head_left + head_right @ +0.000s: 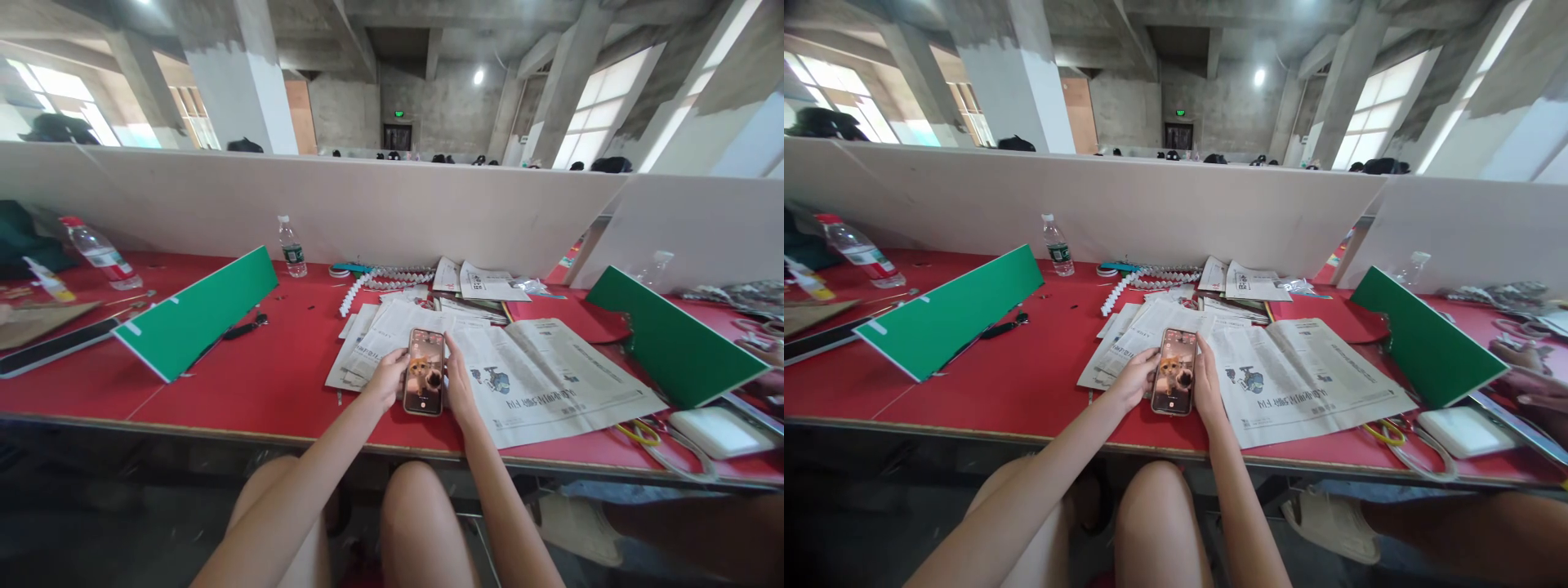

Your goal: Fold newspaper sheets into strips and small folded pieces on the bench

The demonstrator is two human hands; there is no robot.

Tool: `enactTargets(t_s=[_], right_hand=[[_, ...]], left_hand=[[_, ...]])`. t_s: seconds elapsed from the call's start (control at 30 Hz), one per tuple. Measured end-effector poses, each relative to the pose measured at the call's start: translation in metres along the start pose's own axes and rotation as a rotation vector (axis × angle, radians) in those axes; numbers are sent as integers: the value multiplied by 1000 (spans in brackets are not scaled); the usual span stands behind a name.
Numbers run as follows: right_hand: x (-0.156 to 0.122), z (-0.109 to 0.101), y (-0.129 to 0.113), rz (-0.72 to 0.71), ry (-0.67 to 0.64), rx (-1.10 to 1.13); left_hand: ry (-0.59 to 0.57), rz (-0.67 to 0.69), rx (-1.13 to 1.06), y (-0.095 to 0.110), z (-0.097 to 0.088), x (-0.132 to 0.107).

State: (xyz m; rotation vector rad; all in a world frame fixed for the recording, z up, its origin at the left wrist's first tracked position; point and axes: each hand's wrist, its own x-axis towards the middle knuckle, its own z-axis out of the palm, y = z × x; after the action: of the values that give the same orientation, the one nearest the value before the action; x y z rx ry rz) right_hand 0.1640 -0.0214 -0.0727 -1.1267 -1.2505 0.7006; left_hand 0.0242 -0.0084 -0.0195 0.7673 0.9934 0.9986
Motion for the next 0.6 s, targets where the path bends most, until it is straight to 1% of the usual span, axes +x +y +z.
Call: enactTargets(t_s=[0.13,0.2,0.27,0.33,0.37,0.43,0.47,0.53,0.6], right_hand=[[-1,2,2,-65,-51,-102],[-2,3,1,-29,-56,-70],[-3,3,0,41,-51,8],[-3,3,-2,99,-35,72],[-3,3,-2,113,-23,82],[-3,2,-1,119,-17,47],[-3,2,0,109,-36,0],[-4,1,1,40,-128,-151],[-5,1,1,-64,-254,-352]], left_hand=[[23,-4,6,4,-4,0],[28,-1,20,8,-8,3],[50,12,43,16,-18,6],[96,41,77,28,-32,11],[134,82,85,36,-41,13],[224,120,115,50,-62,17],[260,143,126,56,-73,18],[314,175,143,66,-94,19],[380,193,145,72,-112,18]])
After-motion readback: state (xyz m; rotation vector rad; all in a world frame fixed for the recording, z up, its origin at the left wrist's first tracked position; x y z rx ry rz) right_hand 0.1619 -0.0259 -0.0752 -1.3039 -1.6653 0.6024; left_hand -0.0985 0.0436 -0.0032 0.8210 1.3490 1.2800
